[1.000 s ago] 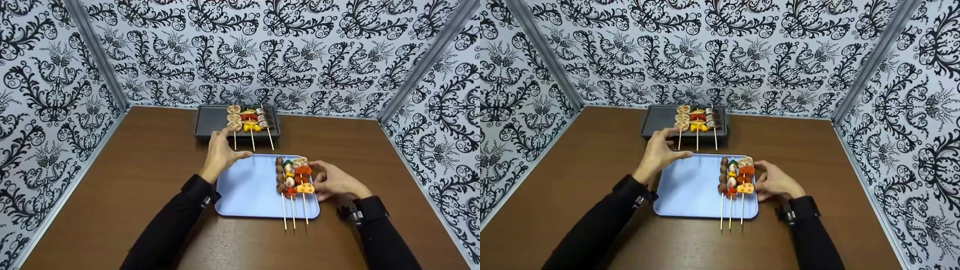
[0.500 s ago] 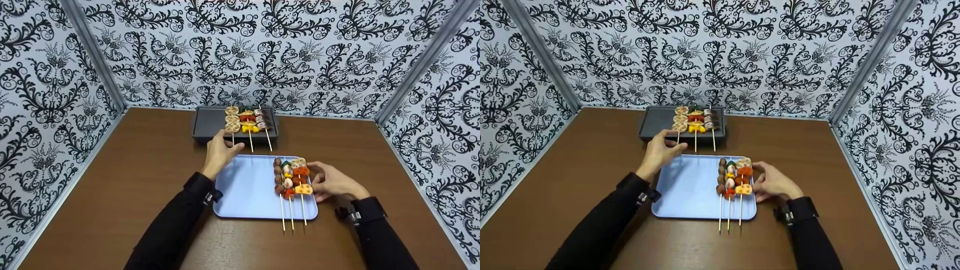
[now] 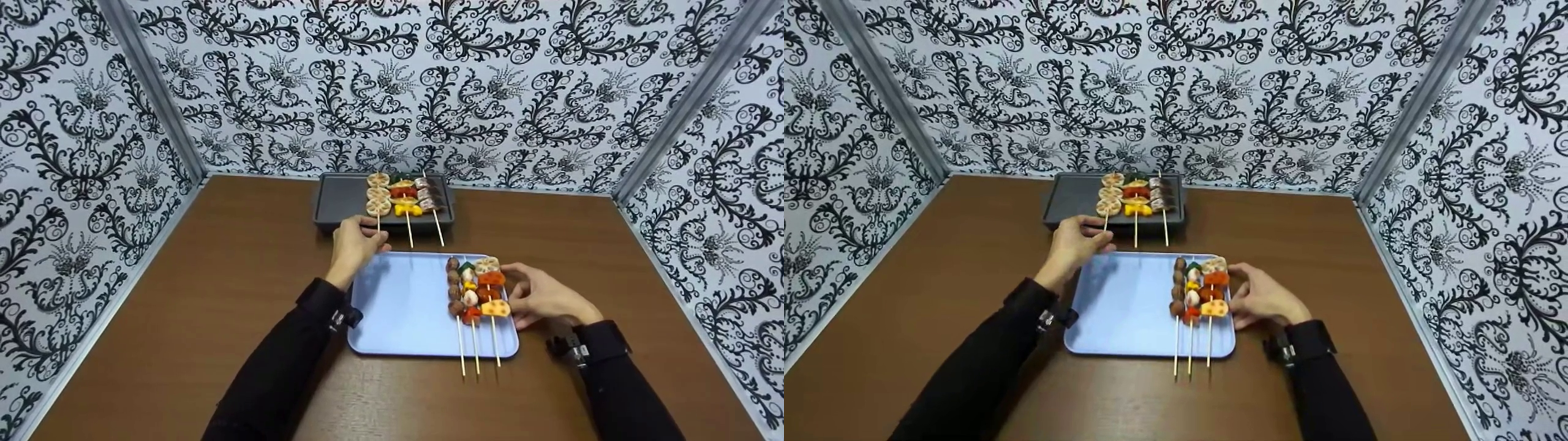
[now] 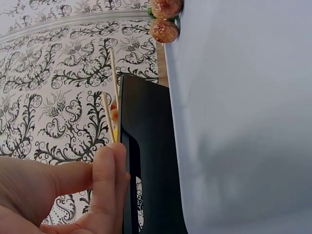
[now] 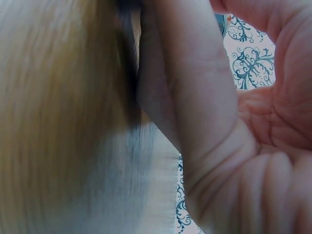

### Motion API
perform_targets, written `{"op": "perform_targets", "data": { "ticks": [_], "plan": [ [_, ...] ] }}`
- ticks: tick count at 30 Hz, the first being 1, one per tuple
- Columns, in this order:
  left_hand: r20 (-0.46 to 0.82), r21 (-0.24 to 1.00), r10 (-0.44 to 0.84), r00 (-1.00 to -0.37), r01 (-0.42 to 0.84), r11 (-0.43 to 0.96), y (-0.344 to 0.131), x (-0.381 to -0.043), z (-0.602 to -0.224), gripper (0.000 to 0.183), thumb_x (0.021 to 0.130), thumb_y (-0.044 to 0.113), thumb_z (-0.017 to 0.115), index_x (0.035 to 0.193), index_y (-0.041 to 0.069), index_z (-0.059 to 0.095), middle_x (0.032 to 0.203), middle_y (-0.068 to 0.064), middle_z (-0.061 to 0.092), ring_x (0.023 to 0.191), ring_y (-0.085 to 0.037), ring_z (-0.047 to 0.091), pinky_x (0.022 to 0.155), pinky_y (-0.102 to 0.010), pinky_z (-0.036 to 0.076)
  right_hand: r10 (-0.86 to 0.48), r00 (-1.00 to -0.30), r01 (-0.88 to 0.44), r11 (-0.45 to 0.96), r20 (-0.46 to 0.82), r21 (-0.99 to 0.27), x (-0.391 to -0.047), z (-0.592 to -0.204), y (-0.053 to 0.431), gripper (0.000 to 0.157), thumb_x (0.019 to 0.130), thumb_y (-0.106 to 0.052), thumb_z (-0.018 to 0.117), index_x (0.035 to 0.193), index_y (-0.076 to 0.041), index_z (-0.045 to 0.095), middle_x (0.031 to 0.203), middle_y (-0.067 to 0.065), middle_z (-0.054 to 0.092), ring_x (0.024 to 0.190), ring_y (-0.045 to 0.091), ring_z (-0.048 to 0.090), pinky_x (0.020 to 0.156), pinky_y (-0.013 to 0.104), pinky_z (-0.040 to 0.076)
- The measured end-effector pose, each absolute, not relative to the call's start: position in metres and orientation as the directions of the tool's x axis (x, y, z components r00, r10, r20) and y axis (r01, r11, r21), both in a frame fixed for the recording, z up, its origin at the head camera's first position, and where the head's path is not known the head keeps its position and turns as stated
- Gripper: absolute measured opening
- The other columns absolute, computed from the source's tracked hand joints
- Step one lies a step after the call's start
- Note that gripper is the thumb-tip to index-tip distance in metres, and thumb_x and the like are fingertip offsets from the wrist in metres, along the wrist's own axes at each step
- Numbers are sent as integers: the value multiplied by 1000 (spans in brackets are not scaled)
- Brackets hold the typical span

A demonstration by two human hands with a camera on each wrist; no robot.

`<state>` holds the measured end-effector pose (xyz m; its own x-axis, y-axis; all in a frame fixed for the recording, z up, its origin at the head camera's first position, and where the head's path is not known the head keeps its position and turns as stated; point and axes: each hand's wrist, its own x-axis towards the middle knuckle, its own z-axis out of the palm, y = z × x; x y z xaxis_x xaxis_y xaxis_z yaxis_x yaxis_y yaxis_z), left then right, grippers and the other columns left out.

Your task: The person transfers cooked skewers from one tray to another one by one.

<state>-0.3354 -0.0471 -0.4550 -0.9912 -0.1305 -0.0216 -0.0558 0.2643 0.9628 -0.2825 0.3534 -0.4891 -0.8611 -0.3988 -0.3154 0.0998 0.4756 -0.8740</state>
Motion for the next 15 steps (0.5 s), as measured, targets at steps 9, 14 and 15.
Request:
{"op": "perform_targets", "data": {
  "ticks": [9,14,15],
  "plan": [
    [-53,978,-110,-993,-74,196,-53,-340,-456,35,105,-4,82,139,-8,76,117,-26,86,85,-21,88,99,-49,75,-392,-864,99,484,-316,-870,-282,-490,354,92,101,7,73,180,0,26,100,14,71,78,25,81,71,42,76],
    [-24,970,-116,-993,-51,239,-56,-340,-455,33,104,1,86,136,-5,81,118,-22,89,93,-23,89,98,-45,75,-390,-865,95,488,-314,-867,-282,-490,354,92,102,6,74,180,0,27,101,15,72,77,25,81,71,43,76],
    [-21,969,-115,-993,-48,240,-57,-339,-455,33,104,2,86,136,-4,82,118,-22,89,94,-23,89,99,-46,75,-391,-865,97,487,-316,-868,-282,-490,354,92,102,6,74,181,-1,26,102,15,71,77,25,81,71,43,76]
  ]
}}
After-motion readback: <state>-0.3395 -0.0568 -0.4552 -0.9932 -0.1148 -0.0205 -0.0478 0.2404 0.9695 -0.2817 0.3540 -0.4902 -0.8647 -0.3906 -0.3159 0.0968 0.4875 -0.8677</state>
